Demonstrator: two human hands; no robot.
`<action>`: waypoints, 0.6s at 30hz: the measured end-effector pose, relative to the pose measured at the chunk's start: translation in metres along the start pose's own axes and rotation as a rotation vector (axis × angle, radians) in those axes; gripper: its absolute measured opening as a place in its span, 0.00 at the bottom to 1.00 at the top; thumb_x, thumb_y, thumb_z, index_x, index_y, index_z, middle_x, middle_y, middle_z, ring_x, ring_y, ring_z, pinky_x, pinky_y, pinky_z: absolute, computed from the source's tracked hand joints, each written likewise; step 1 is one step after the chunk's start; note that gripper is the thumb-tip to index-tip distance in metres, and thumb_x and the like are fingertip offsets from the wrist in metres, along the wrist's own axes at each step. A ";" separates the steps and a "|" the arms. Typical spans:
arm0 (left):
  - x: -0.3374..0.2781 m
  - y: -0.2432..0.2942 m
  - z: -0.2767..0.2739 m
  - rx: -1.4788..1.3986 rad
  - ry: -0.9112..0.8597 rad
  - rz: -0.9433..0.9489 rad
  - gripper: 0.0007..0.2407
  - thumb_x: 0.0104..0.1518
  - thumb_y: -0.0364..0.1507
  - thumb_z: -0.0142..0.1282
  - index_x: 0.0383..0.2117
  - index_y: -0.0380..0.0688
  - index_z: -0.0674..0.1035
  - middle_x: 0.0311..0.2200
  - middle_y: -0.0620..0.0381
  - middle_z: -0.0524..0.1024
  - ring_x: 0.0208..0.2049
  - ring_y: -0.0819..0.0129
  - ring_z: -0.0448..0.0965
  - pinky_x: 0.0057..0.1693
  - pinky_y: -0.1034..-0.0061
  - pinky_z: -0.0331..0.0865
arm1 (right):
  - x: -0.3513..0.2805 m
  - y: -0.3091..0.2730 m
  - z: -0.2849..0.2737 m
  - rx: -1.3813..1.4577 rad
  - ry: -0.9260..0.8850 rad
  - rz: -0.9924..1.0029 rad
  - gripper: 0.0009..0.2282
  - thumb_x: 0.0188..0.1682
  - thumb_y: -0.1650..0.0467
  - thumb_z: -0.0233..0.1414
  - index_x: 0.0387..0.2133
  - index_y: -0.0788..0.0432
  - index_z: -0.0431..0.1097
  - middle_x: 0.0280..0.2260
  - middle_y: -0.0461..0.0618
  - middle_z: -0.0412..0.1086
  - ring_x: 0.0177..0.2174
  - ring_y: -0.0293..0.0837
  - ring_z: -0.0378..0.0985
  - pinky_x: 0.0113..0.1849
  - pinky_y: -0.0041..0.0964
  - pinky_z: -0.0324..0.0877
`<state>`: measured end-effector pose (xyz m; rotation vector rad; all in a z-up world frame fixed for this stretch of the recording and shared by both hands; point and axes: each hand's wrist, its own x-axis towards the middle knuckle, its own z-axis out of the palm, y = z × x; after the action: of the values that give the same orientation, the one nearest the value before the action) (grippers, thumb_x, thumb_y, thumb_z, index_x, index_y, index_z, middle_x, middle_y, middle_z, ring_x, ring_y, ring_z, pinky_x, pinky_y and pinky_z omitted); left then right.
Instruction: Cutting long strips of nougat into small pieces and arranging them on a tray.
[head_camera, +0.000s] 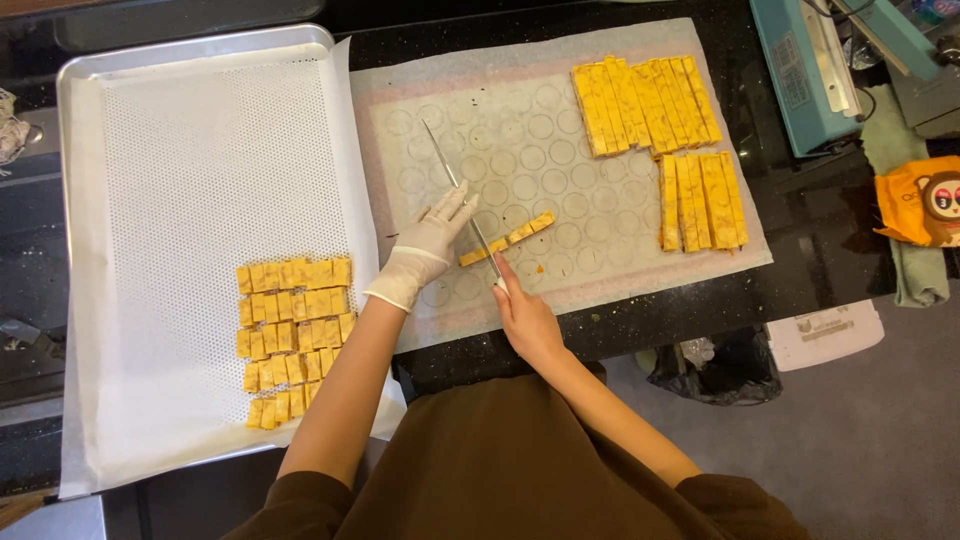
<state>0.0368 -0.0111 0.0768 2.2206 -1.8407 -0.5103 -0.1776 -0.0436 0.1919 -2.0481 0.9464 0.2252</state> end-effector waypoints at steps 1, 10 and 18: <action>0.000 -0.001 0.000 0.000 -0.002 0.003 0.35 0.49 0.18 0.40 0.68 0.62 0.52 0.69 0.56 0.44 0.69 0.60 0.46 0.64 0.49 0.56 | 0.000 0.000 0.001 0.001 0.001 0.002 0.23 0.57 0.61 0.30 0.67 0.43 0.39 0.47 0.76 0.67 0.45 0.71 0.72 0.45 0.59 0.69; 0.003 0.002 0.002 0.045 -0.052 -0.034 0.35 0.49 0.19 0.41 0.68 0.62 0.52 0.70 0.57 0.44 0.69 0.62 0.46 0.64 0.51 0.56 | 0.003 -0.001 0.004 0.005 0.003 0.006 0.23 0.57 0.62 0.30 0.67 0.44 0.39 0.43 0.77 0.69 0.43 0.71 0.74 0.43 0.58 0.70; -0.001 -0.002 0.005 0.064 -0.175 -0.112 0.38 0.48 0.20 0.47 0.69 0.60 0.45 0.71 0.56 0.36 0.70 0.62 0.41 0.67 0.47 0.45 | 0.015 0.005 0.013 -0.054 -0.026 0.002 0.22 0.57 0.62 0.30 0.67 0.42 0.39 0.43 0.74 0.70 0.42 0.69 0.75 0.42 0.57 0.71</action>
<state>0.0368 -0.0092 0.0717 2.4002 -1.8459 -0.6966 -0.1686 -0.0436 0.1734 -2.0890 0.9356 0.2806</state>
